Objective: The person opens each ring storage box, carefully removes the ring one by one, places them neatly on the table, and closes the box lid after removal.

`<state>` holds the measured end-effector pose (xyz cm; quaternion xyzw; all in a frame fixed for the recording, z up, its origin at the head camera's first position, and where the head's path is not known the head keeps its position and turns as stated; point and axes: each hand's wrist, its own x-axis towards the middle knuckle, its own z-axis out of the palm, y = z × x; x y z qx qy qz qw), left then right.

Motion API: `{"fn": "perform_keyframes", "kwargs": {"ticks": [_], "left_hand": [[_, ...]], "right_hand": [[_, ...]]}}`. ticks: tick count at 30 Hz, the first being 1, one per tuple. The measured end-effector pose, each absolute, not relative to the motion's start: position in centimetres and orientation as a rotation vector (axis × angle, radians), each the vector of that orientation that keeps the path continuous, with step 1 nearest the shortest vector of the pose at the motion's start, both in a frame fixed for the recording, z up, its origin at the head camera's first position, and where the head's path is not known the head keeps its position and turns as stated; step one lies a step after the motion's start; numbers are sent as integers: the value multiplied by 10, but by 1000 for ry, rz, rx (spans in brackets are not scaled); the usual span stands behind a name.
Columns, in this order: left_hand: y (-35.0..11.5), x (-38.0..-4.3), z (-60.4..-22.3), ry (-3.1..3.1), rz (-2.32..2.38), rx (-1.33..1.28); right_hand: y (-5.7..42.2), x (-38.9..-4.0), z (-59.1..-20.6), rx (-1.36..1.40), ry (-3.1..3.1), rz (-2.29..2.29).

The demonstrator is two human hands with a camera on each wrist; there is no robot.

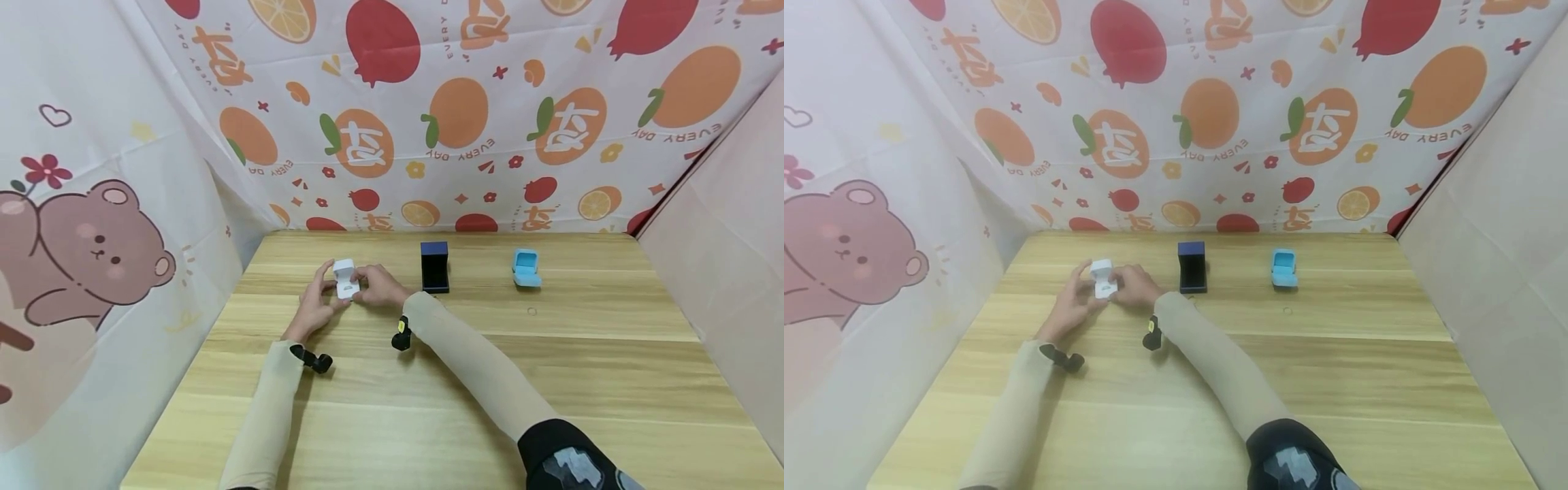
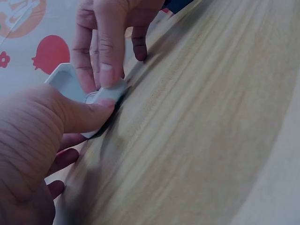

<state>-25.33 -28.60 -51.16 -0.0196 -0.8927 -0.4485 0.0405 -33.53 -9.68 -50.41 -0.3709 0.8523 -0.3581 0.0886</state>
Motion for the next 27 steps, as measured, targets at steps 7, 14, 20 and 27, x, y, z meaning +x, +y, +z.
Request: {"fn": "perform_keyframes", "kwargs": {"ticks": [7, 14, 20, 27], "left_hand": [[-288, -258, -512, -2758, -1362, -49], [-291, -261, -513, -2727, -1470, -51], [-294, -264, -515, -2705, -1504, -50], [-293, -264, -514, -2707, -1493, -40]], "right_hand": [[-96, -335, -498, -1087, 2517, -1058], [-96, -336, -498, -1099, 2512, -1054], [-97, -338, -498, -1089, 2497, -1086], [-100, -333, -496, -1063, 2516, -1066]]}}
